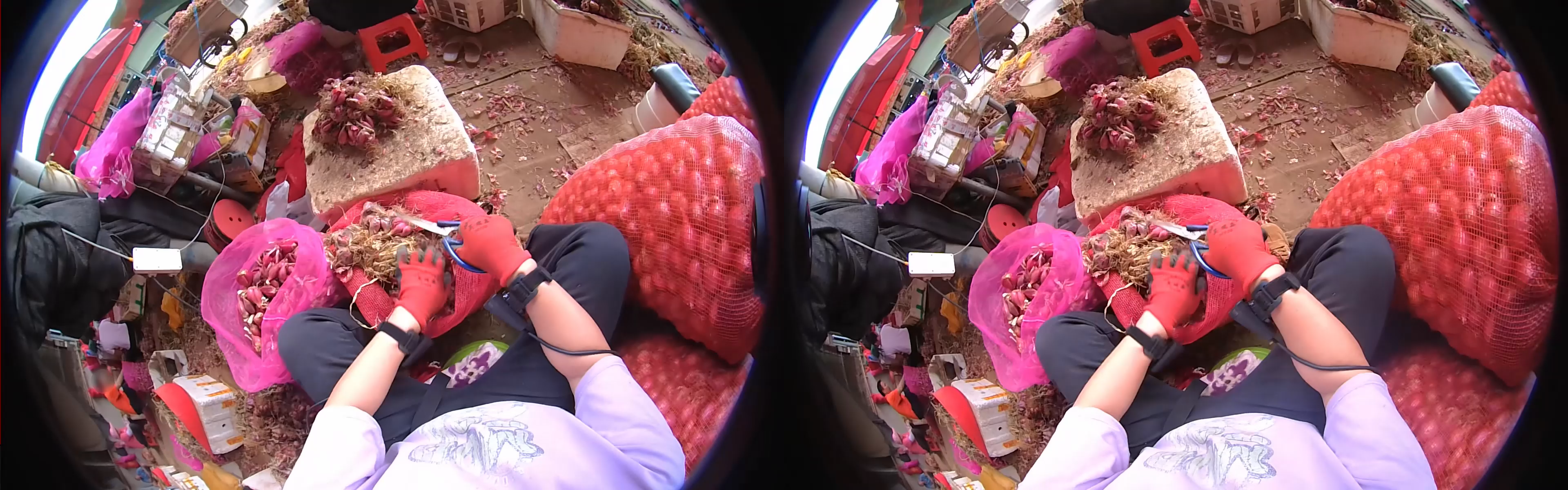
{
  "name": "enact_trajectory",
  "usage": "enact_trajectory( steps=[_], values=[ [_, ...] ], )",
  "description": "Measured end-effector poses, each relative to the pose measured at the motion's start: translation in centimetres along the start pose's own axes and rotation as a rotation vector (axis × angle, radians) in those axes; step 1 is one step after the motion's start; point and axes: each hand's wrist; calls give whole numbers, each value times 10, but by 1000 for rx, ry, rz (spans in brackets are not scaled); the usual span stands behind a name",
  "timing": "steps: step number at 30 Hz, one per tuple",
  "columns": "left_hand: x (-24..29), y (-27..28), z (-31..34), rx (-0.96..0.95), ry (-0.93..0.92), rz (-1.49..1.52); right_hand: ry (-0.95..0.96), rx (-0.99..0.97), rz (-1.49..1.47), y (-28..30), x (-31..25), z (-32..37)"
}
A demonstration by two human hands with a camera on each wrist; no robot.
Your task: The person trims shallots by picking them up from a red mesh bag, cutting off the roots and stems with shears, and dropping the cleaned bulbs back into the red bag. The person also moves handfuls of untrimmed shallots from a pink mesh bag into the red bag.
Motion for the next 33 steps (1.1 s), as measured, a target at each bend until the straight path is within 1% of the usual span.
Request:
enact_trajectory(
  steps=[1,3,4,7,8,9,10,11,12,15,16,17,19,22,23,24,25,28,31,32,33],
  values=[
    [1,-10,9,-88,3,77,38,-32,77,-9,-1,0],
    [4,-4,26,-250,23,228,128,-80,233,-38,-1,1],
    [2,-1,37,-91,-26,205,106,-42,257,-64,3,4],
    [-21,48,29,-278,18,589,216,-343,428,-60,-1,6],
    [-34,42,29,-5,55,816,246,-364,456,-45,-6,7],
    [-39,65,20,43,172,983,242,-372,454,-39,-5,9],
    [-48,71,8,250,195,994,238,-376,454,-33,-4,10],
    [-58,79,-1,399,141,885,232,-379,453,-28,-4,11],
    [-74,73,-14,480,123,813,217,-362,450,-23,-4,12],
    [-88,49,-28,376,-69,439,186,-328,444,-16,0,14],
    [-81,33,-23,130,-35,254,190,-327,441,-16,1,14],
    [-66,17,-12,-38,-31,143,196,-324,438,-15,2,12],
    [-39,-8,6,-57,7,-135,215,-324,395,-7,11,13],
    [-34,0,6,-134,97,54,212,-306,380,14,21,16],
    [-31,22,1,-117,131,115,211,-301,386,22,22,19],
    [-40,27,-13,-91,190,252,164,-318,344,34,21,19],
    [-50,31,-28,-60,247,386,122,-288,321,37,21,18],
    [-69,38,-64,137,203,352,4,-170,247,48,22,18],
    [-76,32,-87,-164,255,-2,8,-134,250,43,25,16],
    [-74,28,-89,-138,239,-127,43,-114,228,40,26,16],
    [-73,26,-93,-200,300,-75,49,-125,234,38,27,15]
  ],
)
Point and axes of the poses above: each hand's wrist, its own z-axis away from the middle knuckle, its own y-axis out of the back of the hand, x = y × z, and after that the axes turned 12 degrees about z, right-handed
